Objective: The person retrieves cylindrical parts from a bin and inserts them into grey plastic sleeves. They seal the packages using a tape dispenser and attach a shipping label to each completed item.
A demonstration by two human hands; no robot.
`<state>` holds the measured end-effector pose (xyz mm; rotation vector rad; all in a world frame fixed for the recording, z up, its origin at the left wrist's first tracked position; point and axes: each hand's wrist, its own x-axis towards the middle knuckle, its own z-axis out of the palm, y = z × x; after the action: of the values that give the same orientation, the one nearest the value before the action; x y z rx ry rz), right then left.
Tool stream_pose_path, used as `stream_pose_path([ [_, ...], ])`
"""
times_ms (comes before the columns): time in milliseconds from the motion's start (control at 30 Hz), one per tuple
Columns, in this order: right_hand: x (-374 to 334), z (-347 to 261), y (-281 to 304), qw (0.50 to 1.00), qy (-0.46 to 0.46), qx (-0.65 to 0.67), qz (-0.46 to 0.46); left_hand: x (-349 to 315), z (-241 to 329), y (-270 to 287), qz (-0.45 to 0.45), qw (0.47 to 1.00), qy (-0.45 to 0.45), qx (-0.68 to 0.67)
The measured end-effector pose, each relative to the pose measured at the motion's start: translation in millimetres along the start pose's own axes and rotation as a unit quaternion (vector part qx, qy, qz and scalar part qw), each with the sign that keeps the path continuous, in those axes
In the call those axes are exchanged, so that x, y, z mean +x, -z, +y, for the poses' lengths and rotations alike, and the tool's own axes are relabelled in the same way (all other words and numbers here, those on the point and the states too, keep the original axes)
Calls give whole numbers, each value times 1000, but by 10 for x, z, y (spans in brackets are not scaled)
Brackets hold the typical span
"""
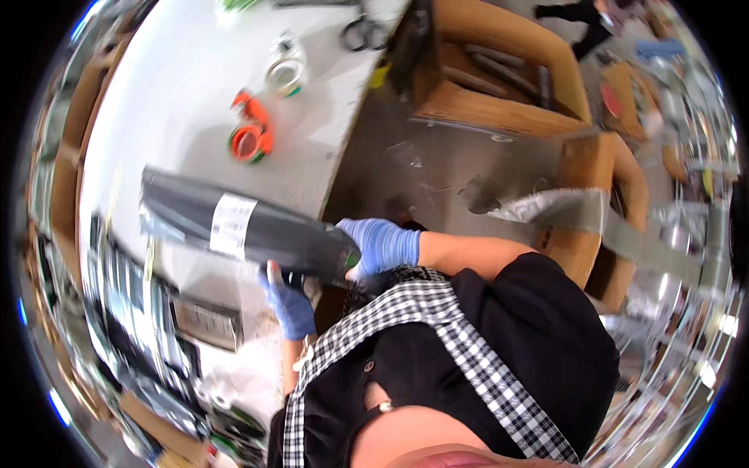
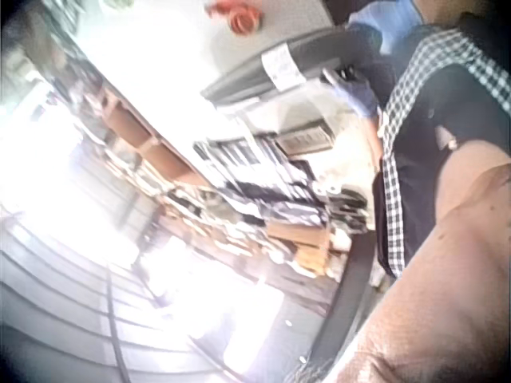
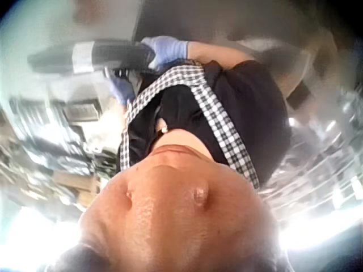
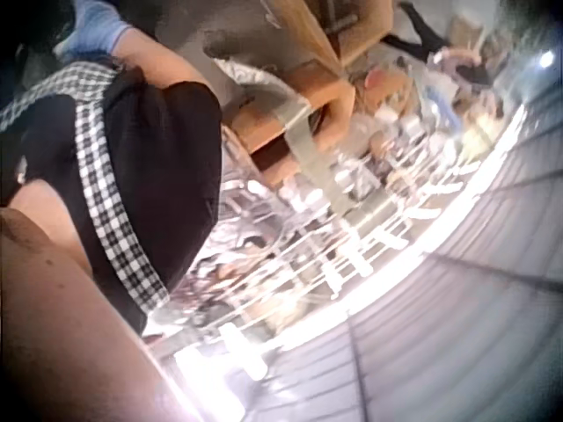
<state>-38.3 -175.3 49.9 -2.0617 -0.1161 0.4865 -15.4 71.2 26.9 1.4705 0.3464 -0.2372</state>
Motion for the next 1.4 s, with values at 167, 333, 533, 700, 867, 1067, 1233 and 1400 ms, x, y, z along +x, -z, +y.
stream_pose_path([
  [167,-558,242,-43,967,62,185,164,-228,451,-602,-200,952,-229,-34],
  [333,-1465,187,297,765,107,436,462,-75,1055,-1185,-487,802,-337,72],
  [533,-2878,794,1699,425,35,367,827,-43,848,-1146,-579,765,-246,138],
  [700,-2982,2276,1356,522,-172,370,749,32,582,-768,-525,836,-88,133],
  [867,-1231,2082,124,850,-312,-2,424,-47,322,-331,-396,914,-53,77],
  [1067,-532,1139,-122,941,-140,157,266,-324,217,-127,-274,946,-8,172],
  [1233,255,422,252,977,2,102,189,-368,100,181,-139,950,-63,273],
  [1400,1119,9,573,981,161,-79,68,-217,13,246,65,917,-173,354],
])
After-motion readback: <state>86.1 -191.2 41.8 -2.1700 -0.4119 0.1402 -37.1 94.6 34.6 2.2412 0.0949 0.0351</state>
